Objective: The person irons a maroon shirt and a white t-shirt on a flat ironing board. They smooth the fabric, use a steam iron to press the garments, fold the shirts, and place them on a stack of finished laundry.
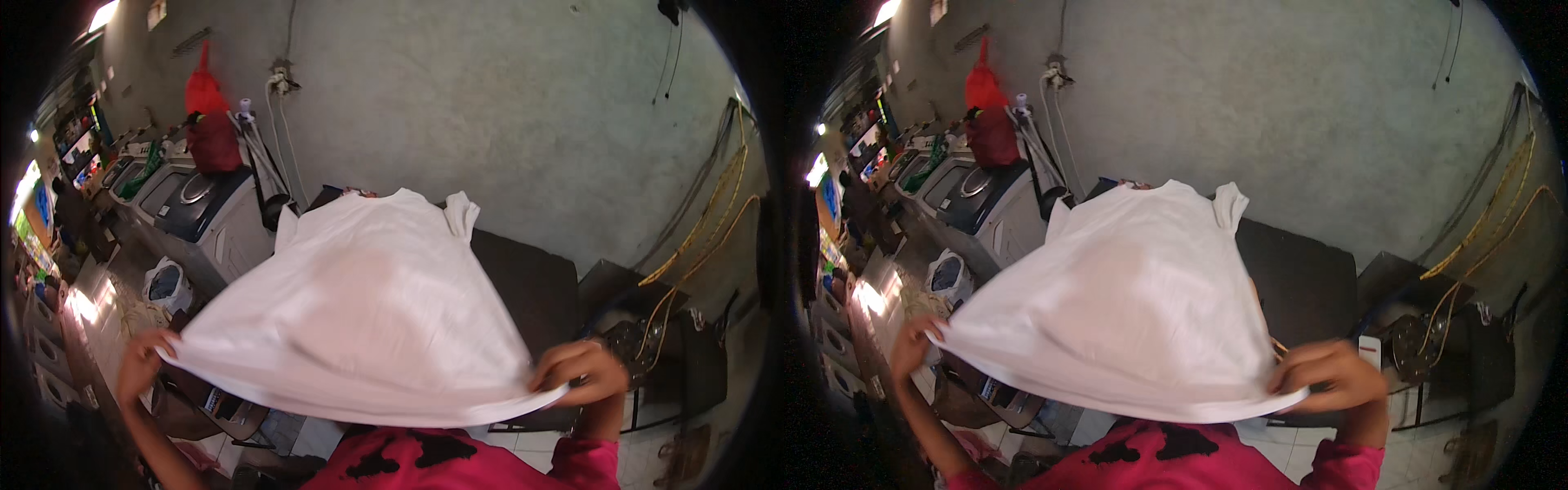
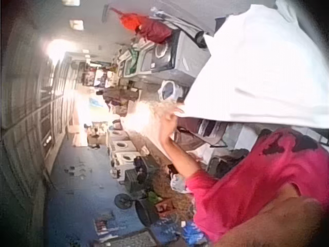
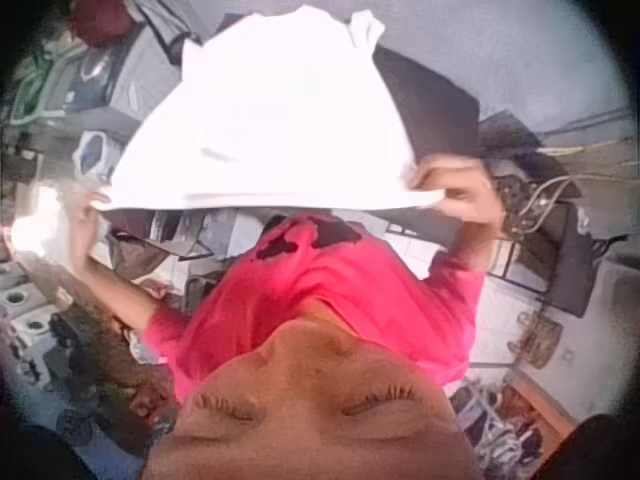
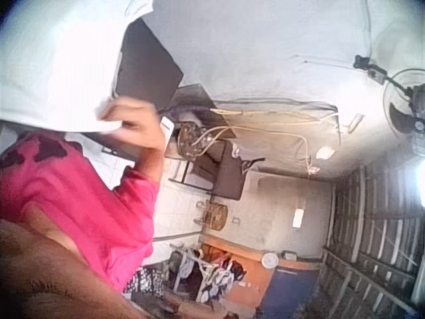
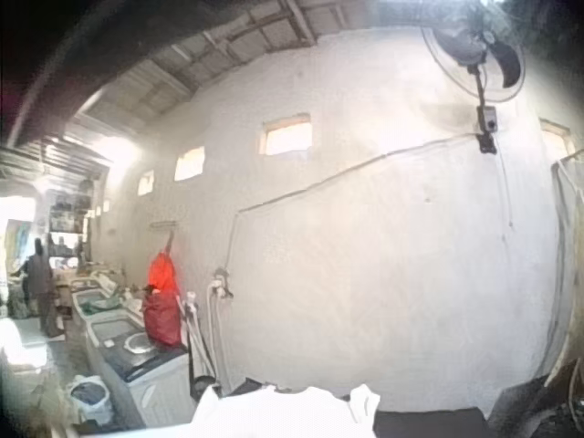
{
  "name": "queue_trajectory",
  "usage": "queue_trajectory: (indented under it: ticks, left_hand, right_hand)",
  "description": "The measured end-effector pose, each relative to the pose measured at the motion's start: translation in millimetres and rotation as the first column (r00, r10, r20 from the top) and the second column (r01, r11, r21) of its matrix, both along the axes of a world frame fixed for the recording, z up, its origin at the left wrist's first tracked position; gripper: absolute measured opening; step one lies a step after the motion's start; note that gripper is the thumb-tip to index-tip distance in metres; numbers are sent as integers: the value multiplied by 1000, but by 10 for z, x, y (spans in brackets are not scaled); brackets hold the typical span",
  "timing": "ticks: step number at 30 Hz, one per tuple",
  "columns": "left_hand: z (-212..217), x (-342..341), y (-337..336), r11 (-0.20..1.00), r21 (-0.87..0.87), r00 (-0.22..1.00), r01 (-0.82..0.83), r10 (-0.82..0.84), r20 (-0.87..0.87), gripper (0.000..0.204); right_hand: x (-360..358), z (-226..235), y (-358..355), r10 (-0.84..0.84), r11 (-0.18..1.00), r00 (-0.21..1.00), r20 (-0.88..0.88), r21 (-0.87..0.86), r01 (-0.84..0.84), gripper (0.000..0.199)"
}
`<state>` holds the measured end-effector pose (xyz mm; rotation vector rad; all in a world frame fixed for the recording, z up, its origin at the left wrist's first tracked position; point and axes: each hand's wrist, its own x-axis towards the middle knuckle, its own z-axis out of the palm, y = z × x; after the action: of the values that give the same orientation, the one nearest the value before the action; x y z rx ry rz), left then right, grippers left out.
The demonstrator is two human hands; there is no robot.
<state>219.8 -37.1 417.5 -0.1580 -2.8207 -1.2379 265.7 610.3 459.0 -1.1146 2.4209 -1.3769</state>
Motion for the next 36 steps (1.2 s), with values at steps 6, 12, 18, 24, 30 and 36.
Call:
queue_trajectory:
  ticks: [6, 12, 18, 24, 30, 36]
  left_hand:
    - [-1852, -23, -285, 951, -295, 918, 91, 34, 394, 19]
    - [-3378, -1273, -89, 998, 30, 961, -57, 47, 271, 43]
    - [-4497, -2769, 230, 918, -208, 914, -338, 373, 159, 58]
    - [-4487, -3494, 752, 888, -172, 889, -426, 446, 103, 54]
    - [-4523, -3635, 547, 919, 72, 919, -389, 382, 97, 55]
    - [-4374, -3127, -395, 952, 30, 915, -303, 282, 289, 60]
  right_hand:
    - [-138, -1330, -31, 50, 995, 872, 487, 47, -83, 26]
    - [-981, -2638, 82, -842, 361, 485, -236, 421, 832, 37]
    - [-1832, -3543, 15, -715, -58, 272, -644, 442, 895, 34]
    - [-1921, -3621, 421, -737, -224, 131, -663, 422, 879, 28]
    - [-2035, -3521, -220, -875, -120, 72, -479, 359, 925, 41]
    - [-1215, -4197, -1188, -782, 617, 400, 479, 502, 606, 32]
